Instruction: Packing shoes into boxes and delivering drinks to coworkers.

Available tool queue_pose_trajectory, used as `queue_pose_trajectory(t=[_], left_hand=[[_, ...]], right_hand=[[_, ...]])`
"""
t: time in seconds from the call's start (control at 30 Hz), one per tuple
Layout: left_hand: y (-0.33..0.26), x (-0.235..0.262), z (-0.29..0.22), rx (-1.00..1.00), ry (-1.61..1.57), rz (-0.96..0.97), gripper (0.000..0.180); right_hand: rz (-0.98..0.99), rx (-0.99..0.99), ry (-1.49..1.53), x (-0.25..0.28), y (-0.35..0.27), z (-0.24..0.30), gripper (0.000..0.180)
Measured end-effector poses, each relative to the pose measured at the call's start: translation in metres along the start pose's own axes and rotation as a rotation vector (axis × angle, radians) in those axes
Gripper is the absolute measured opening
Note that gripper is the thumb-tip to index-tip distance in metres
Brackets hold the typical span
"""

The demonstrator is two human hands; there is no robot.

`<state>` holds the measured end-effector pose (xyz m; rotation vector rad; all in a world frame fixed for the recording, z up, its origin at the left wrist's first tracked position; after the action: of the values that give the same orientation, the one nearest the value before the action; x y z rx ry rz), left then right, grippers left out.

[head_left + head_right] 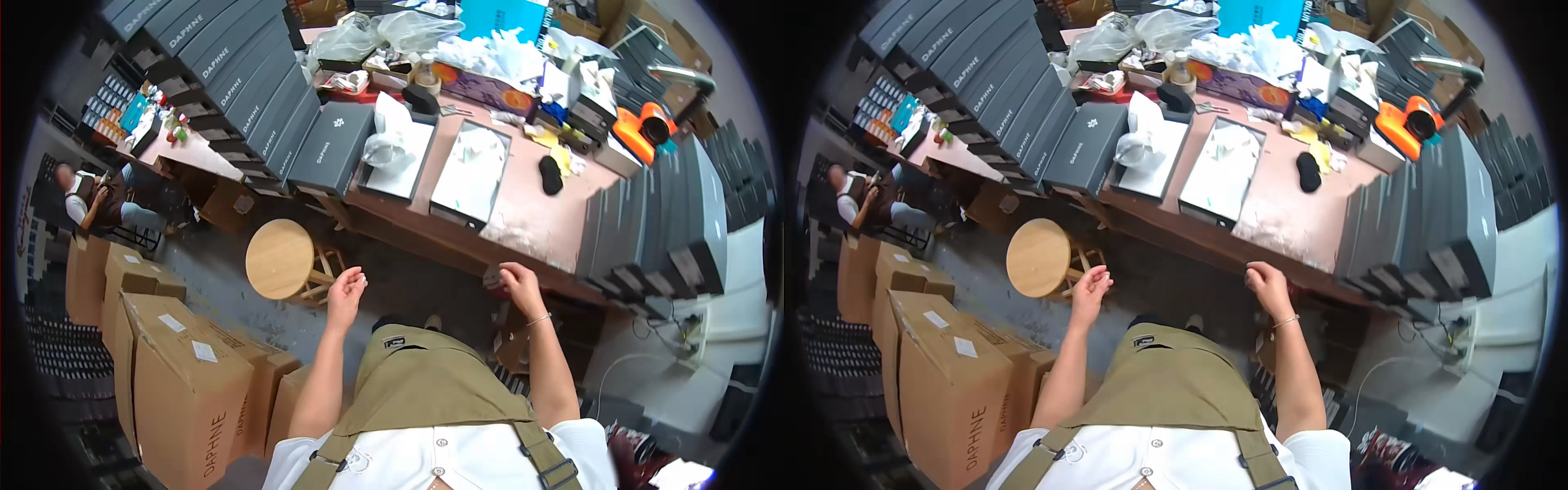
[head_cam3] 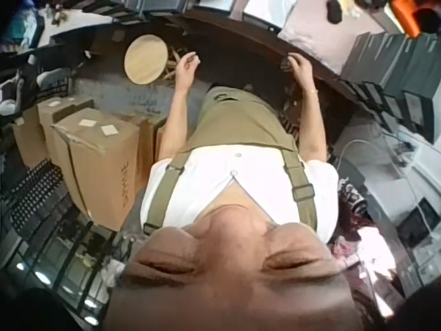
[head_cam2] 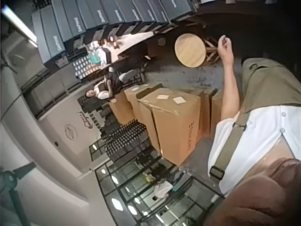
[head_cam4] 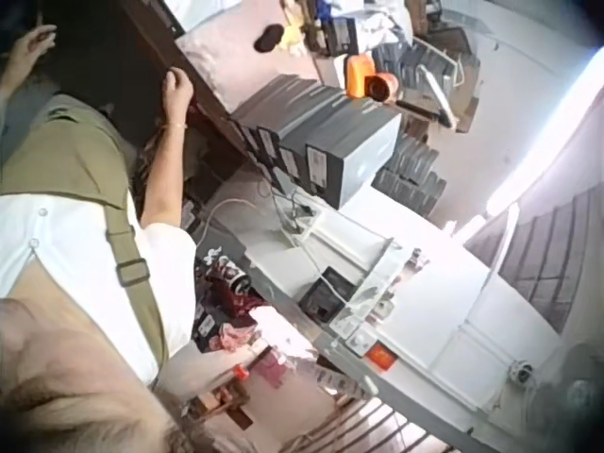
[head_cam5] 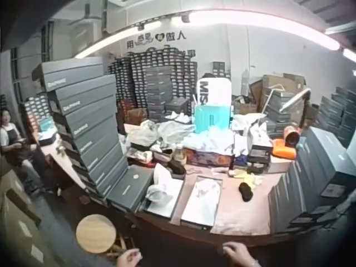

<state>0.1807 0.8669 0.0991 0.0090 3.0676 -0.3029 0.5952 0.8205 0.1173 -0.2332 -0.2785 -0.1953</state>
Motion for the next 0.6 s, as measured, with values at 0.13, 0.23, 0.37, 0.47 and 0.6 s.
queue_pose_trajectory(t=[0.13,0.23,0.37,0.47,0.6], left_hand=[[0.079,-0.004,-0.030,-0.011,0.004,-0.022,0.029],[0.159,-0.012,-0.068,-0.080,0.008,-0.030,0.026],[0.285,-0.040,-0.128,-0.181,0.060,0.038,0.025],[0.381,-0.062,-0.168,-0.216,0.151,0.088,0.022],[0.512,-0.104,-0.218,-0.374,0.383,0.167,0.023]], right_hand=[[-0.128,-0.021,-0.047,0.023,0.083,0.008,0.021],[-0.215,-0.046,-0.073,0.040,0.127,0.001,0.022],[-0.328,-0.240,-0.013,0.070,0.166,-0.049,0.027],[-0.417,-0.390,0.042,0.079,0.187,-0.092,0.025],[-0.420,-0.489,-0.185,0.074,0.198,-0.159,0.016]])
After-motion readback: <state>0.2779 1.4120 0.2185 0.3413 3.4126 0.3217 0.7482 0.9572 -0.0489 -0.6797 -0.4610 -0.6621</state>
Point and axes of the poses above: each hand's wrist, its own y-axis towards the middle knuckle, its own x-axis out of the back of the hand, z = x × y, the point moved 10 cm from there along y, towards the middle knuckle, and after that the axes turned 2 degrees about -y, right-handed, at the moved point
